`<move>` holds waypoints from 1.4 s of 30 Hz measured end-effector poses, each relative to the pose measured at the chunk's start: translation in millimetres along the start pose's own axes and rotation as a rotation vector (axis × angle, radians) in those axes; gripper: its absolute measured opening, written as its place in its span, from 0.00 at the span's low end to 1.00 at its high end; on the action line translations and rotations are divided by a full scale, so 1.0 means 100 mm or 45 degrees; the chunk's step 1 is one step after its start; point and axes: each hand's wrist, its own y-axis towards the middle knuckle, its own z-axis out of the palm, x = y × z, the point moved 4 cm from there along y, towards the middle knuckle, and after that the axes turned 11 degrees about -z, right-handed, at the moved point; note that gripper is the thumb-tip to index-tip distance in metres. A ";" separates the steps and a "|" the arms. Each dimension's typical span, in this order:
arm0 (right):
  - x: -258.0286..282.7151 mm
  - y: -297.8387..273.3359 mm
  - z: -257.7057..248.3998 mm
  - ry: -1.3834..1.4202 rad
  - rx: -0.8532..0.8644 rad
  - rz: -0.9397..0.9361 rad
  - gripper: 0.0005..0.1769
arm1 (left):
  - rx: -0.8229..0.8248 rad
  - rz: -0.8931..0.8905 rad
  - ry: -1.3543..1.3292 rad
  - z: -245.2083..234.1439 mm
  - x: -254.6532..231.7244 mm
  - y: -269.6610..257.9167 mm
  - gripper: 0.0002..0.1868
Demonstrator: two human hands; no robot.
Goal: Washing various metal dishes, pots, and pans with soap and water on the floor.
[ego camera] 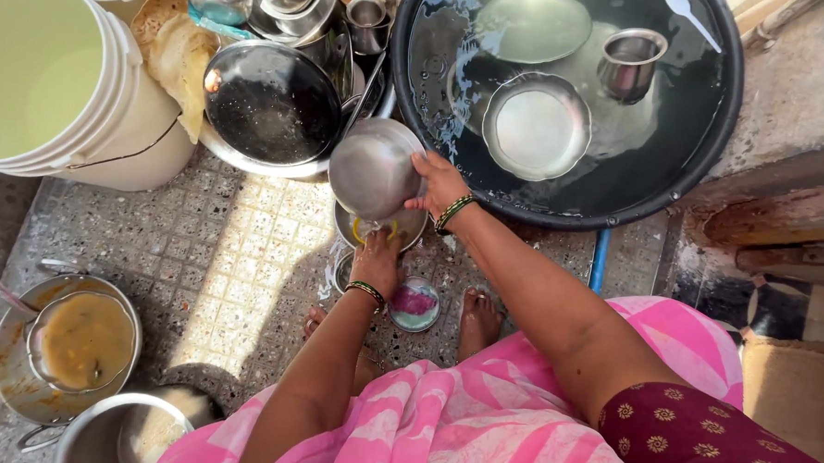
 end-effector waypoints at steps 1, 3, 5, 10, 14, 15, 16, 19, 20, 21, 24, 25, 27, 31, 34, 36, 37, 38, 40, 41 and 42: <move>0.24 0.03 0.03 -0.037 0.123 -0.219 0.18 | -0.033 0.099 0.112 0.12 -0.07 0.06 0.30; 0.71 0.02 0.04 -0.086 0.245 -0.444 0.18 | -0.073 0.202 0.216 0.03 -0.28 0.03 0.33; 1.25 -0.05 -0.05 -0.236 0.115 -0.768 0.21 | 0.114 0.061 0.400 -0.33 -0.50 -0.12 0.29; 1.13 0.25 -1.73 -1.310 -0.548 -1.100 0.33 | 0.129 -0.101 0.274 0.40 0.10 0.16 0.20; 0.95 0.00 -2.23 -2.099 -0.904 -0.991 0.33 | 0.097 -0.258 0.011 0.19 0.19 0.14 0.19; 0.90 0.09 -2.24 -2.096 -0.892 -0.995 0.33 | 0.094 -0.268 0.011 0.25 0.26 0.26 0.19; 0.70 0.29 -2.34 -1.112 -0.578 -0.650 0.22 | -0.014 -0.314 -0.175 0.26 0.36 0.37 0.21; 0.70 -0.12 -1.17 -0.206 0.087 -0.151 0.16 | -0.089 -0.351 -0.432 -0.06 0.40 0.45 0.27; 0.86 -0.46 -0.54 -0.258 0.403 -0.057 0.18 | -0.072 -0.315 -0.511 -0.24 0.35 0.48 0.29; 0.74 -0.52 -0.36 -0.258 0.415 -0.040 0.18 | -0.071 -0.336 -0.512 -0.29 0.35 0.47 0.29; 0.50 -0.68 0.16 -0.633 0.749 0.060 0.21 | -0.002 -0.289 -0.333 -0.52 0.34 0.52 0.20; 0.56 -0.72 0.22 -1.281 0.745 -0.370 0.18 | -0.008 -0.246 -0.271 -0.58 0.36 0.49 0.18; 0.62 -0.85 0.31 -1.903 0.685 -0.828 0.17 | -0.012 -0.204 -0.202 -0.70 0.46 0.43 0.16; 0.86 -1.17 0.49 -1.910 0.641 -1.227 0.33 | 0.367 -0.159 -0.998 -1.05 0.65 0.30 0.18; 0.94 -1.28 0.56 -1.707 0.765 -1.508 0.41 | 0.642 -0.020 -1.467 -1.40 0.41 0.11 0.18; 0.97 -1.10 0.40 -1.571 0.784 -1.388 0.40 | 0.699 0.106 -1.645 -1.50 0.24 0.07 0.19; 1.07 -0.93 0.19 -1.547 0.431 -1.342 0.32 | 0.586 0.159 -1.760 -1.50 0.21 0.12 0.22; 1.17 -0.78 -0.03 -1.505 0.081 -1.281 0.26 | 0.472 0.215 -1.871 -1.49 0.18 0.18 0.26; 1.58 -0.92 -0.13 -1.628 -0.179 -1.426 0.36 | 0.267 0.000 -1.384 -1.39 0.05 0.10 0.29; 1.81 -1.02 -0.19 -1.742 -0.449 -1.566 0.50 | 0.073 -0.200 -0.886 -1.35 0.01 0.07 0.32; 1.76 -0.91 -0.48 -1.749 -0.450 -1.567 0.50 | 0.075 -0.197 -0.891 -0.89 0.14 0.21 0.32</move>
